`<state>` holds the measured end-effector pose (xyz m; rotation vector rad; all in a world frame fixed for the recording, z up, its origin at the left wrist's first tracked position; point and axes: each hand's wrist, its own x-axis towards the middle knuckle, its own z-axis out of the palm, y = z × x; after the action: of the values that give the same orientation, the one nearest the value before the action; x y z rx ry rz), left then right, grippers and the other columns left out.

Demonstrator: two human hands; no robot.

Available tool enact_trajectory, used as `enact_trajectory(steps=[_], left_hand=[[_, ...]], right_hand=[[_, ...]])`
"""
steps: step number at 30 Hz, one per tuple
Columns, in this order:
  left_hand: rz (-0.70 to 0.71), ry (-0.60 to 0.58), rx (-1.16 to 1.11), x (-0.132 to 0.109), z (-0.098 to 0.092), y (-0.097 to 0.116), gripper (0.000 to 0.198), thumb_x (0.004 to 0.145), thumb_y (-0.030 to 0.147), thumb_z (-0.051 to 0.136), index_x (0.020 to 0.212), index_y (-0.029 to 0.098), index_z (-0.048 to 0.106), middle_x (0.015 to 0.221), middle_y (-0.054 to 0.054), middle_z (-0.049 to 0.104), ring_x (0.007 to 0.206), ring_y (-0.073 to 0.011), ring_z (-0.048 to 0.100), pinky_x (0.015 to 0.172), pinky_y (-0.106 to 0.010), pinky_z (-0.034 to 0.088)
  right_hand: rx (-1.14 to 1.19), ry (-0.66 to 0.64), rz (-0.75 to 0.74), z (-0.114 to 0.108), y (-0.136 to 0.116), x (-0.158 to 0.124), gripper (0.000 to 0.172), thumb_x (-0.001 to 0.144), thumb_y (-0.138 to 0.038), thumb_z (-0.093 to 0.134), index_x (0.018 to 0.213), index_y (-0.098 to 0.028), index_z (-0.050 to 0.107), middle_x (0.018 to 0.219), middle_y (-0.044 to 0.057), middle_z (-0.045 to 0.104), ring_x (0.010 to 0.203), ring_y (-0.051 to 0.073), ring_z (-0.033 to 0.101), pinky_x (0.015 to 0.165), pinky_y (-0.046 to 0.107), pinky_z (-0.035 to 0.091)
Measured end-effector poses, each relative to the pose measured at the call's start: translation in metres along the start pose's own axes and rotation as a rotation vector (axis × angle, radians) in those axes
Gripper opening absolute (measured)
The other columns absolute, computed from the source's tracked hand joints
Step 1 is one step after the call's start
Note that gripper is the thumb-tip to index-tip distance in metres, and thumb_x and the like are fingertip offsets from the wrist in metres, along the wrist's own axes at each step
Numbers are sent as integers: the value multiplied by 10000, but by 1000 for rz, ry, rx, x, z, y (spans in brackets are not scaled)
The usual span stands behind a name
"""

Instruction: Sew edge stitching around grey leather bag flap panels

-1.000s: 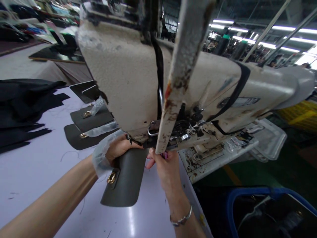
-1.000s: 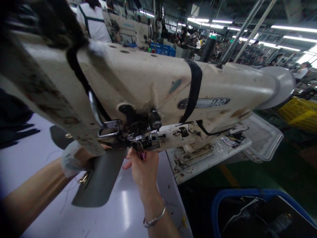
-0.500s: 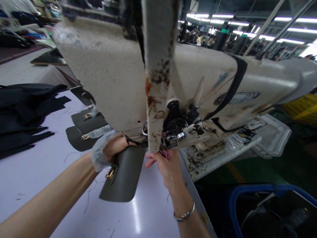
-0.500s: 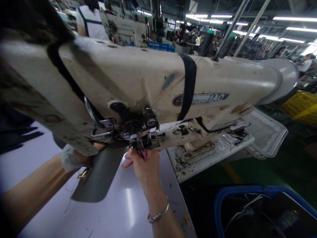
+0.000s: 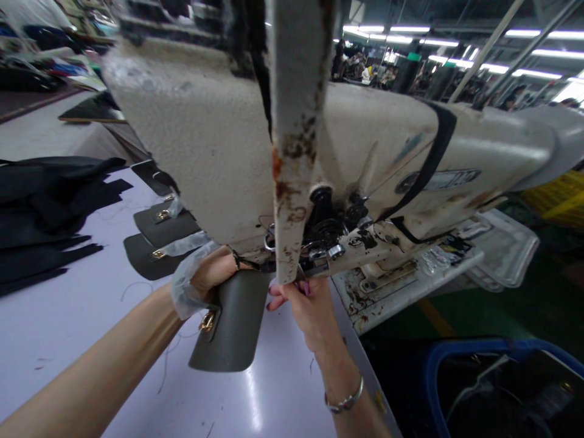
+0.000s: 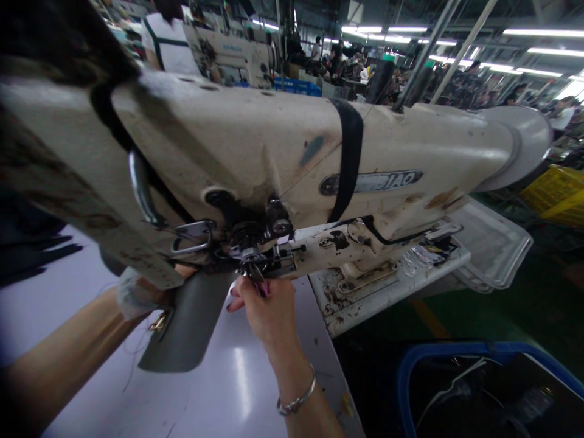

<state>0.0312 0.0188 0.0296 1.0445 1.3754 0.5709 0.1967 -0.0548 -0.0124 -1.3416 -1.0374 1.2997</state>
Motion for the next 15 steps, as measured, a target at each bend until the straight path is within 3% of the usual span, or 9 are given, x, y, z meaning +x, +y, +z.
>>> enact_trajectory(steps=[4, 7, 10, 15], left_hand=[[-70, -116, -171, -3, -1, -10, 328, 507, 320, 846, 795, 208, 737, 645, -32, 735, 599, -271, 723, 541, -374, 611], [-62, -77, -274, -9, 4, -22, 325, 525, 330, 901, 759, 203, 716, 640, -44, 735, 580, -236, 707, 563, -336, 612], [-98, -33, -308, -16, 12, -33, 338, 591, 403, 904, 794, 205, 720, 708, -67, 764, 546, -240, 693, 564, -370, 622], [98, 67, -332, -20, 24, -40, 534, 635, 395, 896, 1097, 193, 722, 991, -92, 799, 721, -256, 748, 686, -353, 636]], right_hand=[[-79, -20, -64, 6, 6, -7, 402, 879, -435, 694, 563, -186, 669, 549, -19, 608, 553, 138, 549, 585, 255, 393], [-25, 55, -86, 12, 13, -11, 371, 859, -383, 711, 557, -187, 625, 520, -52, 466, 520, 108, 403, 535, 250, 296], [16, 88, -61, 13, 16, -13, 322, 838, -369, 712, 583, -186, 641, 535, -53, 429, 525, 106, 363, 527, 249, 287], [-3, 81, -36, 3, 12, -12, 261, 798, -364, 714, 615, -185, 663, 549, -41, 471, 525, 111, 382, 528, 246, 318]])
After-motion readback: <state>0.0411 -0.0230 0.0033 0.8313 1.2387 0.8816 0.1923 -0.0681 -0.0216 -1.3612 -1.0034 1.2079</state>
